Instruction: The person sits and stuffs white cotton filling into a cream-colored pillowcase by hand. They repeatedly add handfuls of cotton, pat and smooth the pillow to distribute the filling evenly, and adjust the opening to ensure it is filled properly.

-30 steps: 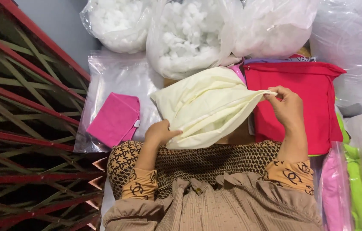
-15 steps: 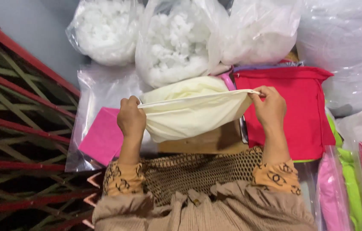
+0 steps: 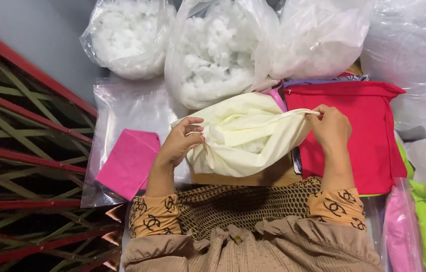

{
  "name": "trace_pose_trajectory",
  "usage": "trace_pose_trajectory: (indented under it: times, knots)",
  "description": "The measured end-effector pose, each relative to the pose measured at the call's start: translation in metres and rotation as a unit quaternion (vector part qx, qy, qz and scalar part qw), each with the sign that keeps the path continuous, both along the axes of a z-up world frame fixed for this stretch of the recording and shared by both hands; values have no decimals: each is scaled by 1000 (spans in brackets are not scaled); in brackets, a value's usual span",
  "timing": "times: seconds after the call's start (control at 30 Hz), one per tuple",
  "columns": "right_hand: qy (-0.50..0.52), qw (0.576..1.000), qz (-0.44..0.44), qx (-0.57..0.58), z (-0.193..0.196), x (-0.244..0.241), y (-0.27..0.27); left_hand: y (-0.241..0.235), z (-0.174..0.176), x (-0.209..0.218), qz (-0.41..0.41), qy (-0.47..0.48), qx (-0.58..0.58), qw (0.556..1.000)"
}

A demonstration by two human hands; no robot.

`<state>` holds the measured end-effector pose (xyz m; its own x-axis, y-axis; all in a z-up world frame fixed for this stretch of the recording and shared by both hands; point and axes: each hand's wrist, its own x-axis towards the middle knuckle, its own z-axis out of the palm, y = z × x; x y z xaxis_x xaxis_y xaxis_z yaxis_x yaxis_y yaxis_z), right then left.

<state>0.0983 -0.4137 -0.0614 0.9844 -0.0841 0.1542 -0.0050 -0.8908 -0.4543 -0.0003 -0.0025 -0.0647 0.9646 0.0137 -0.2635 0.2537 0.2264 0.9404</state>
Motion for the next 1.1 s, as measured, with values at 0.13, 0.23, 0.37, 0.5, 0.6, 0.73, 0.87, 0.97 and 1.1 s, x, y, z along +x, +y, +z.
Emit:
trace_pose_trajectory:
  times: [0.13,0.23,0.37,0.5,0.6,0.73,0.87,0.97,1.1]
  knots:
    - [-45,999,-3,30,3,2,2,-4,13,-7,30,-33,25,999]
    - [-141,983,-10,120,-4,9,0,-1,25,-10,83,-75,13,994]
    - [-139,985,25,94,-7,5,7,-3,28,-16,139,-73,114,981]
    - [-133,988,44,69,-22,9,2,1,27,-12,141,-4,308,941]
    - [-163,978,24,130,0,-6,14,0,17,-12,168,-37,271,947]
    - [-253,955,28,151,-1,2,4,12,29,-13,223,-171,259,924]
    - [-205,961,52,176,3,-2,13,19,23,-14,205,-194,480,830]
    - [-166,971,45,166,-6,3,9,22,14,-10,154,-123,538,820]
    - [-155,975,26,159,-5,4,8,26,20,-13,119,-48,532,837]
